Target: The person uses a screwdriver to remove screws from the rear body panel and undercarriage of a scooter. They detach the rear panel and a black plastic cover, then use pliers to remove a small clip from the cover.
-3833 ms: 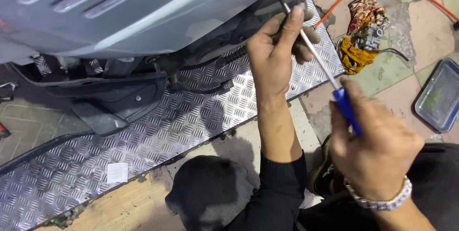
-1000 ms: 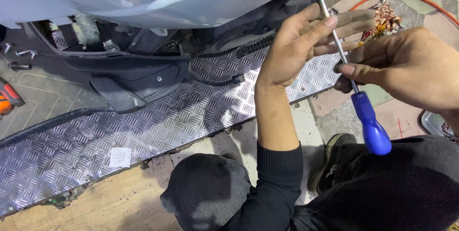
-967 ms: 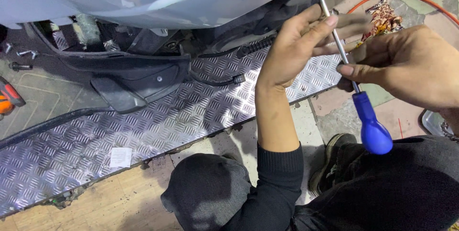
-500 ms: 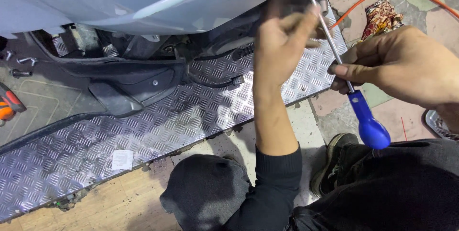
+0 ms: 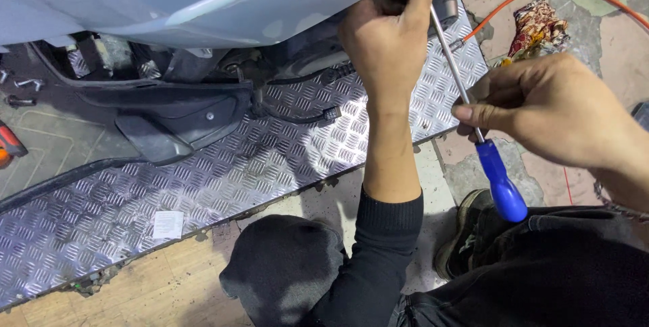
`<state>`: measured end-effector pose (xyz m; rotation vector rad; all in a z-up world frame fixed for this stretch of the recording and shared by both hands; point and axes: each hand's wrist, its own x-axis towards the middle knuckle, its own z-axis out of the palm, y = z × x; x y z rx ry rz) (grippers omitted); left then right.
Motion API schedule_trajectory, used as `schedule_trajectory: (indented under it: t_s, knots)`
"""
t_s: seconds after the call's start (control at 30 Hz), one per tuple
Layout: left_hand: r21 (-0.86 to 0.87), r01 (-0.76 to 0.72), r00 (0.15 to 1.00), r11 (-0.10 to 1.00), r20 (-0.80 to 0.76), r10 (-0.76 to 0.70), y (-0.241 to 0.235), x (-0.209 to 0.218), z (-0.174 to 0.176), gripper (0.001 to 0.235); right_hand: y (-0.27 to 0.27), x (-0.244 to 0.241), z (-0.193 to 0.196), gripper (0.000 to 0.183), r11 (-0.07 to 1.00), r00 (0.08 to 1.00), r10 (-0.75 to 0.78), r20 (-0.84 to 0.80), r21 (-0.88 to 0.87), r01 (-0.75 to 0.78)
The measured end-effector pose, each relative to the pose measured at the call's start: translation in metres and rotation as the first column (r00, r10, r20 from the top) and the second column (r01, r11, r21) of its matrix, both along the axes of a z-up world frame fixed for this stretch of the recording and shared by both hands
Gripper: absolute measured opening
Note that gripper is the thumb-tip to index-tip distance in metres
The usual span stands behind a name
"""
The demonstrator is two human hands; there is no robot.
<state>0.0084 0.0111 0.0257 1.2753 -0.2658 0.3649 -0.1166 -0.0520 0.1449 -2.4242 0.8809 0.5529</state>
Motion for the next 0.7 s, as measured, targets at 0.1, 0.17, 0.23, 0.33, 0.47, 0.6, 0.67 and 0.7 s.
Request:
schedule_trajectory:
  t_s: [0.1, 0.17, 0.23, 0.33, 0.47, 0.6, 0.67, 0.7]
  knots:
    - [-0.071, 0.098, 0.991, 0.993, -0.083, -0.104, 0.006, -0.004, 0.004, 0.024, 0.005, -0.011, -0.006, 0.025, 0.992, 0.993, -0.105, 0.062, 0.072, 0.100]
    - [-0.330, 0.083, 0.989, 0.940, -0.090, -0.119, 0.012, -0.005, 0.005, 0.023, 0.013, -0.015, -0.010, 0.027, 0.999, 0.997, 0.051, 0.066, 0.013, -0.052]
    - [-0.387, 0.064, 0.977, 0.920, -0.163, -0.137, 0.015, -0.008, -0.010, 0.024, 0.017, -0.019, -0.019, 0.028, 0.997, 0.989, 0.078, 0.122, 0.002, -0.079]
    - [-0.526, -0.017, 0.985, 0.850, -0.153, -0.076, 0.023, -0.008, -0.027, 0.027, 0.019, -0.022, -0.032, 0.029, 0.997, 0.974, 0.076, 0.212, 0.017, -0.081]
    - [-0.481, -0.064, 0.979, 0.874, -0.198, -0.037, 0.041, -0.016, -0.052, 0.010, 0.012, -0.018, -0.042, 0.024, 0.992, 0.947, 0.120, 0.300, 0.001, -0.126]
    - [-0.209, 0.198, 0.918, 0.958, -0.304, -0.256, 0.052, -0.020, -0.046, 0.015, 0.018, -0.002, -0.046, 0.023, 0.988, 0.967, -0.059, 0.247, 0.152, 0.021]
    - [-0.069, 0.418, 0.823, 0.906, -0.395, -0.409, 0.054, -0.019, -0.035, 0.023, 0.020, 0.003, -0.048, 0.023, 0.990, 0.957, -0.025, 0.290, 0.141, -0.017]
    - [-0.070, 0.414, 0.823, 0.907, -0.397, -0.406, 0.051, -0.019, -0.041, 0.023, 0.020, 0.003, -0.050, 0.023, 0.990, 0.958, -0.021, 0.286, 0.141, -0.020]
